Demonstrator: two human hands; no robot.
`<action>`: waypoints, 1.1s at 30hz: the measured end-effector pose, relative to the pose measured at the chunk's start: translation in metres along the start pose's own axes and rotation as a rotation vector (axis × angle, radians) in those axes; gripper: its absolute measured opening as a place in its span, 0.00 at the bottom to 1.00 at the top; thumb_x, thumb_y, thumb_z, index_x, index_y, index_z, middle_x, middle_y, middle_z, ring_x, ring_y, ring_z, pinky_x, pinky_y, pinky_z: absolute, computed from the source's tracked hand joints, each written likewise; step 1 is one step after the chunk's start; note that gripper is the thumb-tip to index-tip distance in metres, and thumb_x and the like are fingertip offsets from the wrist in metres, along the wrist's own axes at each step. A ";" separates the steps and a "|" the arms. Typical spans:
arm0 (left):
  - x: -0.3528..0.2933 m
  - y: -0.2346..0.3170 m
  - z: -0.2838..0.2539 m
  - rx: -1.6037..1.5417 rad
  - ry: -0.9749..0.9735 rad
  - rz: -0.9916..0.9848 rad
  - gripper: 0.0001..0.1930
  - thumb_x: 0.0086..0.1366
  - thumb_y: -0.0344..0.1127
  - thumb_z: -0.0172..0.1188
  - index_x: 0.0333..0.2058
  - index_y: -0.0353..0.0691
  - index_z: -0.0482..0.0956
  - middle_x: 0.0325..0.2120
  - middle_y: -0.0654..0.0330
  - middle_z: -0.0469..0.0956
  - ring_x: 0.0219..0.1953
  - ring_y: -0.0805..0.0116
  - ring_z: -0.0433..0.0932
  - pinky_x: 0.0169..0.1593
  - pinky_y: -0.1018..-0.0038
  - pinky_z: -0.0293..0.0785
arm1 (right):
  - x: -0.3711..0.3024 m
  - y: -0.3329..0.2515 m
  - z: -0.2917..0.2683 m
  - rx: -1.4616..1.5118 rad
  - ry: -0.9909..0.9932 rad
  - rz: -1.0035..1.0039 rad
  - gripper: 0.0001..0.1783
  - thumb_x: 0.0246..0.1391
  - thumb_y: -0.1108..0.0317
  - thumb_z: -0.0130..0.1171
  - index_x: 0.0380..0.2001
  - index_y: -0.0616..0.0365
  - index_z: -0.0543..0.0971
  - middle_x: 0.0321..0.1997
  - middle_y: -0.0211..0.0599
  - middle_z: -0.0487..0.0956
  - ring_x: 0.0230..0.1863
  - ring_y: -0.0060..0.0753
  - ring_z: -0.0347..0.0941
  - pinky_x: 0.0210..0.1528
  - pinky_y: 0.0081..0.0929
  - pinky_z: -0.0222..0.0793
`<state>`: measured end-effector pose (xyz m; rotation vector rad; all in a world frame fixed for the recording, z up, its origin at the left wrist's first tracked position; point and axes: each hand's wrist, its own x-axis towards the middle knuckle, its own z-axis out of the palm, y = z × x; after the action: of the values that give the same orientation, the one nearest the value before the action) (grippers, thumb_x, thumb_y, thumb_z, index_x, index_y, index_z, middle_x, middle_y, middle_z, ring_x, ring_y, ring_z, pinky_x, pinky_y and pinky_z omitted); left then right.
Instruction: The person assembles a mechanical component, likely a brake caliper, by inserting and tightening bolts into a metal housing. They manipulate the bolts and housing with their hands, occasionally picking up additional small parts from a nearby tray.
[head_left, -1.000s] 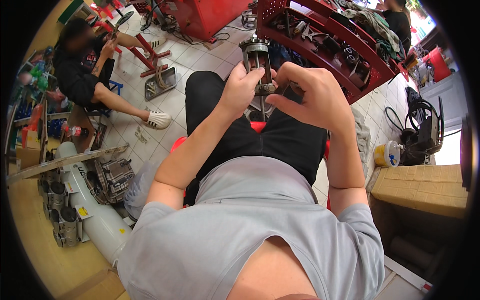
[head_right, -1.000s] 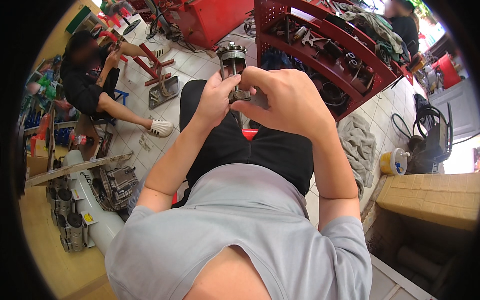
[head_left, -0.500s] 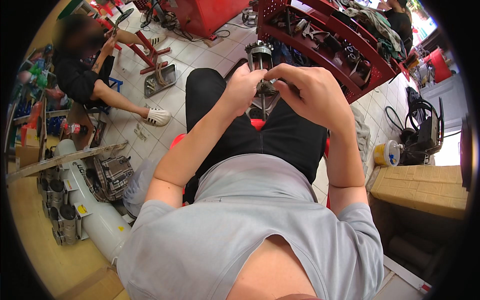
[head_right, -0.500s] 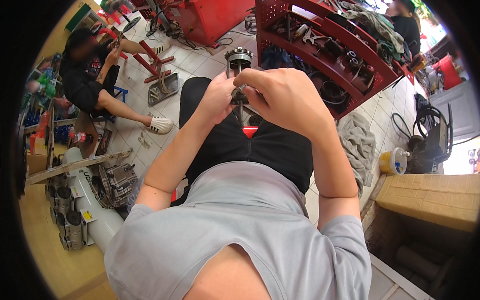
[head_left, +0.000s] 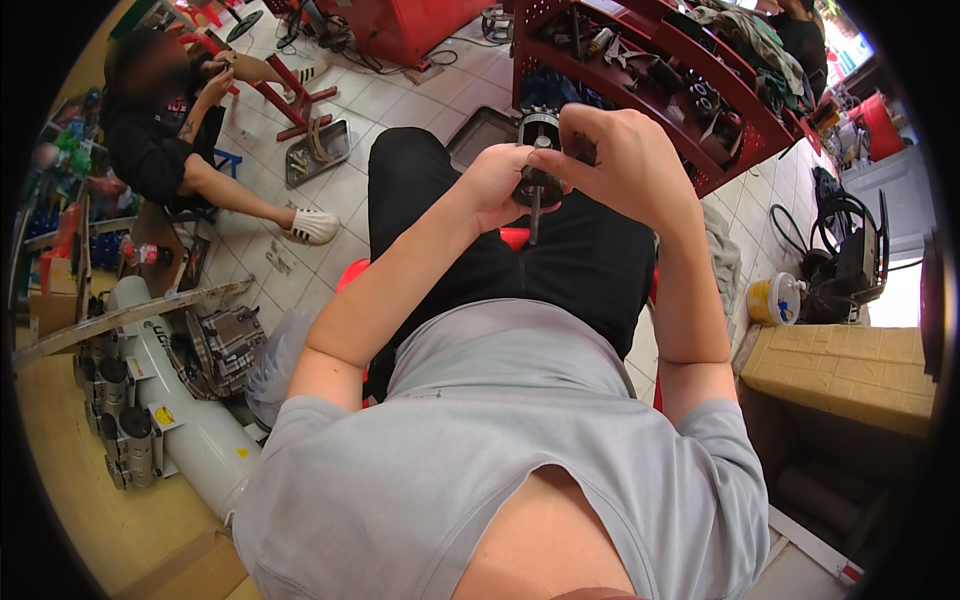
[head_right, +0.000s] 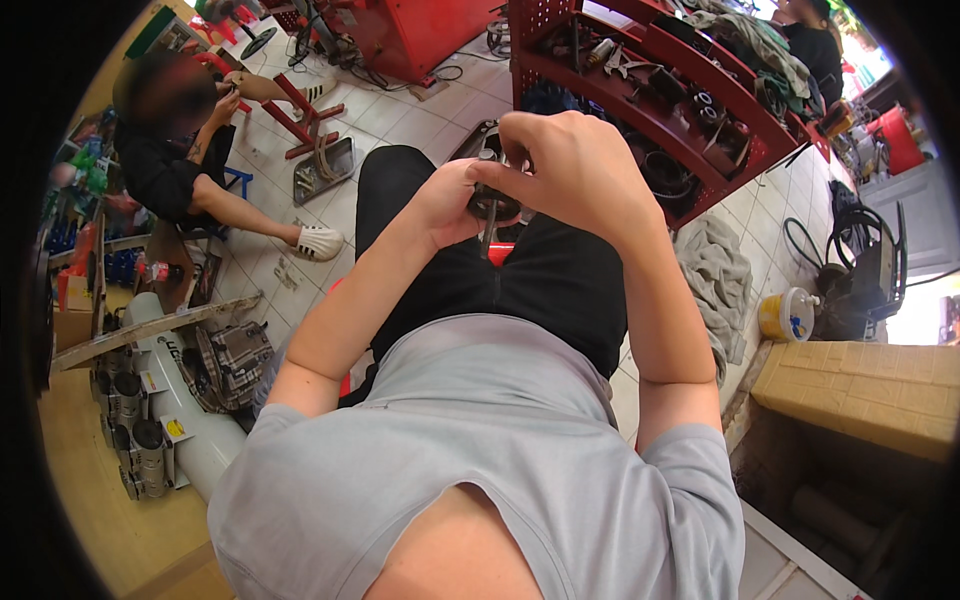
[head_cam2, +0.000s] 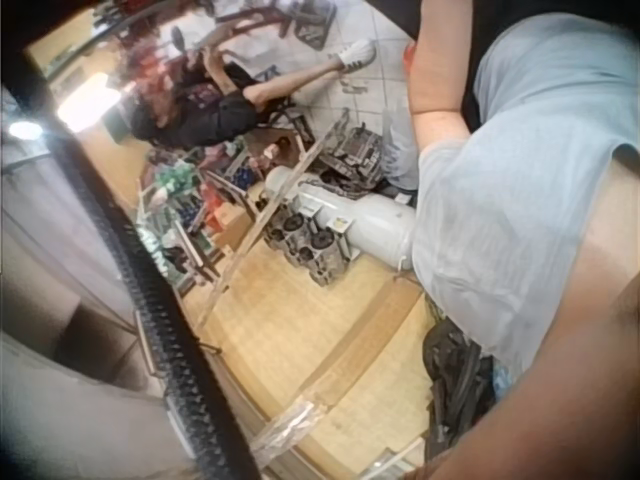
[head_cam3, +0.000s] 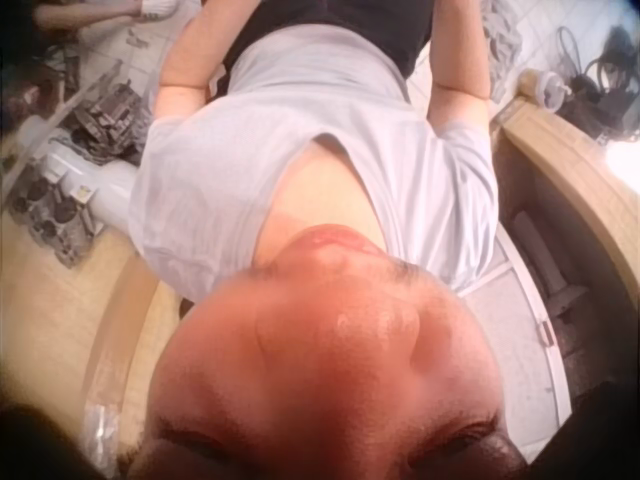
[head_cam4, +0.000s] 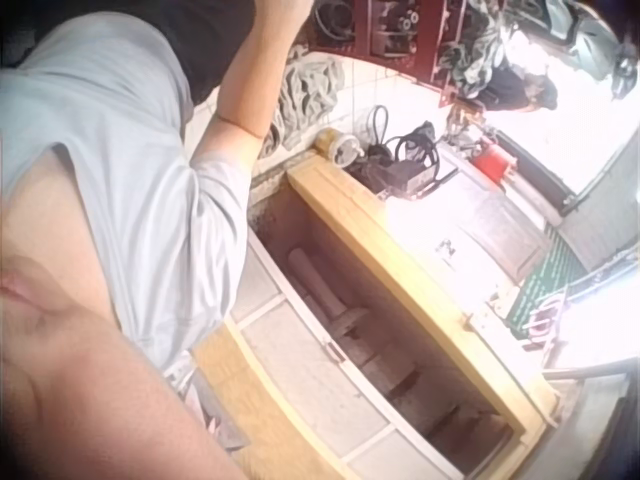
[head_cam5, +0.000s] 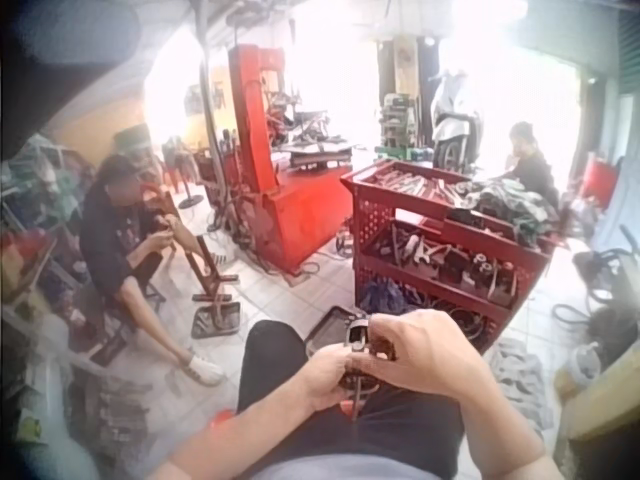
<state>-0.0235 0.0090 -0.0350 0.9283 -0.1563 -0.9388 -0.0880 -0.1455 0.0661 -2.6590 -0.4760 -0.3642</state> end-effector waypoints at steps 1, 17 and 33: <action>0.000 0.000 -0.002 -0.013 -0.017 -0.015 0.11 0.64 0.35 0.50 0.41 0.35 0.74 0.33 0.56 0.78 0.34 0.67 0.79 0.37 0.68 0.76 | 0.001 -0.001 0.000 0.003 0.019 0.004 0.16 0.48 0.55 0.61 0.25 0.57 0.77 0.17 0.38 0.76 0.21 0.41 0.74 0.24 0.34 0.66; 0.001 0.000 0.003 0.034 0.070 0.005 0.12 0.62 0.32 0.49 0.42 0.34 0.73 0.32 0.55 0.78 0.35 0.66 0.80 0.37 0.67 0.76 | 0.001 0.012 0.007 0.133 -0.038 -0.045 0.08 0.49 0.66 0.59 0.31 0.58 0.78 0.16 0.33 0.77 0.16 0.28 0.72 0.22 0.22 0.63; 0.003 0.003 -0.004 0.150 0.106 0.058 0.09 0.64 0.35 0.51 0.41 0.39 0.73 0.34 0.60 0.78 0.34 0.71 0.78 0.38 0.69 0.76 | -0.001 0.003 0.004 0.095 -0.006 -0.083 0.12 0.49 0.58 0.60 0.29 0.56 0.78 0.18 0.36 0.76 0.19 0.39 0.71 0.24 0.29 0.65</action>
<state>-0.0183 0.0099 -0.0362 1.1044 -0.1642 -0.8304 -0.0873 -0.1467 0.0616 -2.5550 -0.5919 -0.3494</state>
